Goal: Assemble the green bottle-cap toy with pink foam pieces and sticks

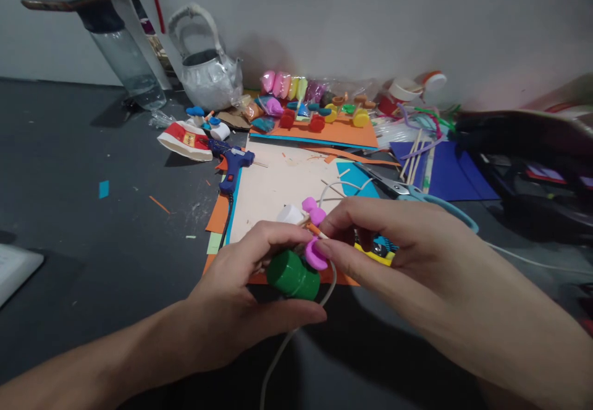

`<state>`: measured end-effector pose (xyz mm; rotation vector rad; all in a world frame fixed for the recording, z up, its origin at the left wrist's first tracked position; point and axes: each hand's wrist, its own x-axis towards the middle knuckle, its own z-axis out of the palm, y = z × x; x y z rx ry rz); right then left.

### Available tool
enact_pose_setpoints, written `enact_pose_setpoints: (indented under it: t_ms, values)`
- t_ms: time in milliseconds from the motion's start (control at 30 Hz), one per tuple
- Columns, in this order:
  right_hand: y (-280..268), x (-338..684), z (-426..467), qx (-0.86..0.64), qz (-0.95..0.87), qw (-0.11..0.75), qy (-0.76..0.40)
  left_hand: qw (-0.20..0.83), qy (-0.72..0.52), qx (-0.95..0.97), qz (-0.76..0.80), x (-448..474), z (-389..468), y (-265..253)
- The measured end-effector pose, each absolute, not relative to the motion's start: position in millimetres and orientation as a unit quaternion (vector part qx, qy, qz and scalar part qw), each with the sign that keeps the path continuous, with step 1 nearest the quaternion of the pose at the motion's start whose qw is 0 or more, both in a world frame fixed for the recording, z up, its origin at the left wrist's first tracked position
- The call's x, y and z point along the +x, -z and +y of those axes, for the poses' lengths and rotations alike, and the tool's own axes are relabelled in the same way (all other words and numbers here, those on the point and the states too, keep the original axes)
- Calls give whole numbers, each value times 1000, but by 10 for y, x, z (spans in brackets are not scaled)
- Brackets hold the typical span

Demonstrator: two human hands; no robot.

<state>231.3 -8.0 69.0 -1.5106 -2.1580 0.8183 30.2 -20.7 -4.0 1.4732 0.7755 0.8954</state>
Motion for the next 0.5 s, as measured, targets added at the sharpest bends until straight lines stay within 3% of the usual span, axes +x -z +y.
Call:
enact_pose_setpoints:
  t_ms: [267, 500]
  values:
    - [-700, 2302, -96, -537, -770, 186, -289, 621, -364, 608, 335, 317, -189, 55]
    - [-762, 2415, -57, -506, -778, 229, -292, 745, -389, 446, 307, 358, -155, -83]
